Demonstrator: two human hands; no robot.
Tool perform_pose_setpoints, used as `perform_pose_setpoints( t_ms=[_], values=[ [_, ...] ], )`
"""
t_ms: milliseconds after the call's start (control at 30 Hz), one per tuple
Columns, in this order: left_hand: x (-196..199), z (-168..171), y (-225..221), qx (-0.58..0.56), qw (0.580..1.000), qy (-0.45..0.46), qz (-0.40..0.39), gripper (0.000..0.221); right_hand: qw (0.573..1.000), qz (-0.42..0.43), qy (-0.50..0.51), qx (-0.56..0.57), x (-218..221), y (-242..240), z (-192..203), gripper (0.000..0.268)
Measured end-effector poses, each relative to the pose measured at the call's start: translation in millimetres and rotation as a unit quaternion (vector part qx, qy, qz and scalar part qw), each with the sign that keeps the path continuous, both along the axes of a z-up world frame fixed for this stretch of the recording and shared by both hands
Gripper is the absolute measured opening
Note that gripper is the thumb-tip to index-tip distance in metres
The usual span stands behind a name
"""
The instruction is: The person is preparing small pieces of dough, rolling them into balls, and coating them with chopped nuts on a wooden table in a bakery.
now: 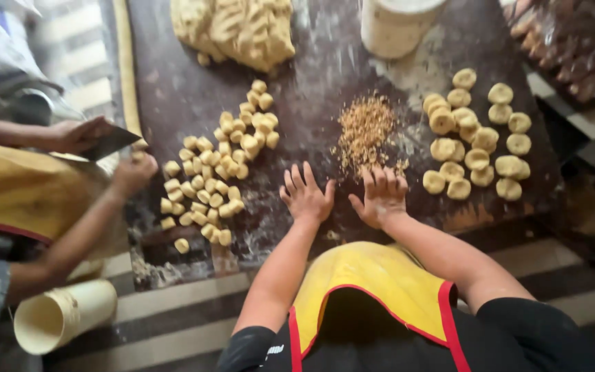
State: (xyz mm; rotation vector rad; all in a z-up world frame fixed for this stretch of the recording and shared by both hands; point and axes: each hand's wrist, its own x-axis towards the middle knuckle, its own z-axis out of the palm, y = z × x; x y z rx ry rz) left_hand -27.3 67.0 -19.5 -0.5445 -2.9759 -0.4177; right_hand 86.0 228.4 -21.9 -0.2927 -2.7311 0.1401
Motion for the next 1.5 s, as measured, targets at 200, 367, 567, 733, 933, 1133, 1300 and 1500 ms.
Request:
perform_pose_setpoints(
  t_ms=[200,367,567,733,933,1133,1300,1500],
  values=[
    [-4.5,-20.7,-47.5,0.260,0.957,-0.070,-0.112,0.041,0.926,0.083,0.082,-0.358,14.6,30.6,-26.0,0.022],
    [21.3,19.4,-65.2,0.154,0.972,-0.015,-0.179,0.028,0.933,0.080,-0.124,-0.327,40.2,32.7,1.9,0.029],
    [10.1,40.9,-54.5,0.171,0.931,-0.291,-0.139,0.017,0.922,0.009,-0.232,-0.310,42.2,29.6,22.1,0.036],
    [-9.1,-0.1,-48.6,0.504,0.729,-0.463,-0.021,0.025,0.870,0.010,-0.299,-0.392,42.4,46.6,37.5,0.027],
    [3.1,20.3,-25.1,0.646,0.443,-0.612,0.109,0.045,0.854,0.048,0.017,-0.518,44.1,104.3,185.4,0.028],
    [34.0,4.4,12.6,0.468,0.514,-0.715,0.070,0.051,0.858,0.029,0.436,-0.269,40.4,160.3,235.8,0.011],
    [33.8,23.4,18.7,0.444,0.598,-0.667,-0.004,0.046,0.924,-0.066,0.077,-0.368,-0.6,164.2,80.5,0.026],
    [27.4,48.7,0.1,0.457,0.707,-0.540,-0.008,0.043,0.569,0.013,-0.195,-0.799,14.7,61.8,55.8,0.041]
  ],
)
